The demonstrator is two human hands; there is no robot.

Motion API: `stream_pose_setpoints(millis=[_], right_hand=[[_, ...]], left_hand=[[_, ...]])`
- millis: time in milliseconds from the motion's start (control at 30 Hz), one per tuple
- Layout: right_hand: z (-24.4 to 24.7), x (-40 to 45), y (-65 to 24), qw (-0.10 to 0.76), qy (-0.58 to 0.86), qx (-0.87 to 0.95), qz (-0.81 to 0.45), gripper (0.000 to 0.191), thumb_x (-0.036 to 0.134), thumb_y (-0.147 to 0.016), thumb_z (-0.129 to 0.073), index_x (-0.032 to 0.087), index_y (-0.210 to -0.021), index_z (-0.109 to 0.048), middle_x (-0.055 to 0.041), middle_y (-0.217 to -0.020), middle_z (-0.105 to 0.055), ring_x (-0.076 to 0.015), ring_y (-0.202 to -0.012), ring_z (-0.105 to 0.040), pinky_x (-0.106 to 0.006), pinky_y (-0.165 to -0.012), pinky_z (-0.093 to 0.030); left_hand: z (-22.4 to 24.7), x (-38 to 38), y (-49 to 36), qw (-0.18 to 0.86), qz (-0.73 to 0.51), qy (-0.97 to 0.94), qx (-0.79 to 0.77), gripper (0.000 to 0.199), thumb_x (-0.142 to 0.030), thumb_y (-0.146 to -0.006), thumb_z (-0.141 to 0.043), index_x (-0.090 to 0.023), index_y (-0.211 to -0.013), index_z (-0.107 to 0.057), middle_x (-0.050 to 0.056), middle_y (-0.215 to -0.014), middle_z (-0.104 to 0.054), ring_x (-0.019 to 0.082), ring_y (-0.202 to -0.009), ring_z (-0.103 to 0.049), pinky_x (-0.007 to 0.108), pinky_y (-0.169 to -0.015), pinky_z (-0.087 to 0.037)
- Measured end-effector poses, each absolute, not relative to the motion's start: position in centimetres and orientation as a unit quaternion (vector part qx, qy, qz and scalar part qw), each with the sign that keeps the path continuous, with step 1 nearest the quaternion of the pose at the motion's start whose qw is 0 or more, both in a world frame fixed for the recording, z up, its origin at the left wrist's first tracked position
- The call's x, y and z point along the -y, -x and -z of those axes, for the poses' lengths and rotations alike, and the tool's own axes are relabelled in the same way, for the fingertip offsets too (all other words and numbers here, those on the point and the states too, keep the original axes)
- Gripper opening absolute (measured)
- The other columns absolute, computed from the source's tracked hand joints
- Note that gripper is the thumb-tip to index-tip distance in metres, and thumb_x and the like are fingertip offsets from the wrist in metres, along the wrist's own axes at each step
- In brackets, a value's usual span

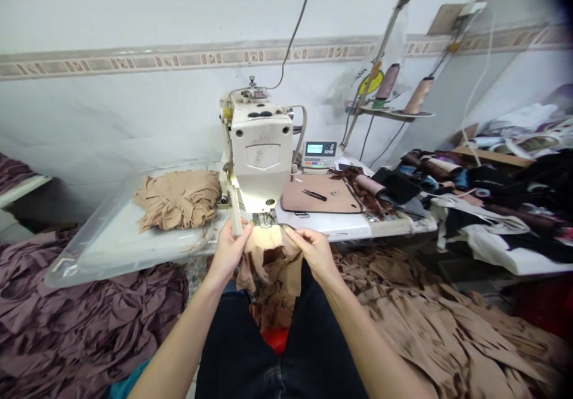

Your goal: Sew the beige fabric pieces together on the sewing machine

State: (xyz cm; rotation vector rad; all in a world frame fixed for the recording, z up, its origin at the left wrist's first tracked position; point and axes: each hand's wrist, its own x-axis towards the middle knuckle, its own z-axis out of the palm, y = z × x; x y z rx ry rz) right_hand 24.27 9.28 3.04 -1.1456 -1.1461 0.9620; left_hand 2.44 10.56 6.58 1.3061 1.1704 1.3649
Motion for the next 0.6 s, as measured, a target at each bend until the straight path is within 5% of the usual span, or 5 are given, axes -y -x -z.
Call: stream_pose_setpoints(millis=[167,300,367,500,600], right_hand=[[0.0,-6.7,-25.0,0.62,0.528,0.459,-0.356,0.047,0.064,-0.082,-0.084,0.017,-0.086,-0.081,-0.0066,-0.082,-0.077,-0.0223,-0.075,-0.067,-0.033,-0.071,-0.053],[0.3,-4.0,-23.0,0.623,0.512,0.482,-0.343,0.053,0.06,-0.099,-0.069,0.019,-0.065,-0.071,-0.0038,-0.066,-0.067,-0.0181,-0.063,-0.06,-0.031,-0.065,-0.051],[-0.1,-3.4,-21.0,0.612,0.473,0.507,-0.38,0.057,0.062,-0.101,-0.065,0.019,-0.064,-0.071,-0.0058,-0.07,-0.068,-0.0189,-0.066,-0.062,-0.031,-0.065,-0.052],[-0.9,-4.1,-17.1,0.555,0.397,0.493,-0.54,0.055,0.074,-0.09,-0.072,0.019,-0.091,-0.08,-0.0072,-0.092,-0.072,-0.0199,-0.075,-0.065,-0.028,-0.061,-0.055],[-1.2,-4.5,-15.8,0.534,0.358,0.452,-0.618,0.058,0.077,-0.087,-0.074,0.019,-0.094,-0.076,-0.0023,-0.085,-0.066,-0.0141,-0.065,-0.059,-0.025,-0.055,-0.054]], left_hand=[[-2.8,-9.3,2.1,0.381,-0.522,-0.561,-0.518,0.044,-0.059,-0.087,-0.079,-0.019,-0.092,-0.064,-0.007,-0.061,-0.053,0.012,-0.056,-0.05,0.022,-0.059,-0.038],[-2.1,-9.1,5.3,0.377,-0.539,-0.536,-0.53,0.046,-0.059,-0.082,-0.086,-0.017,-0.093,-0.068,-0.007,-0.06,-0.053,0.012,-0.056,-0.05,0.021,-0.059,-0.038],[-2.5,-9.2,5.5,0.404,-0.559,-0.503,-0.521,0.049,-0.058,-0.08,-0.089,-0.017,-0.096,-0.069,-0.006,-0.063,-0.058,0.012,-0.06,-0.054,0.021,-0.062,-0.042],[-2.9,-8.6,3.7,0.483,-0.565,-0.443,-0.502,0.055,-0.063,-0.074,-0.092,-0.016,-0.098,-0.073,0.002,-0.081,-0.072,0.015,-0.071,-0.065,0.022,-0.068,-0.051],[-2.1,-7.5,2.2,0.525,-0.539,-0.436,-0.493,0.056,-0.067,-0.075,-0.089,-0.016,-0.094,-0.075,0.004,-0.085,-0.075,0.018,-0.074,-0.067,0.025,-0.07,-0.054]])
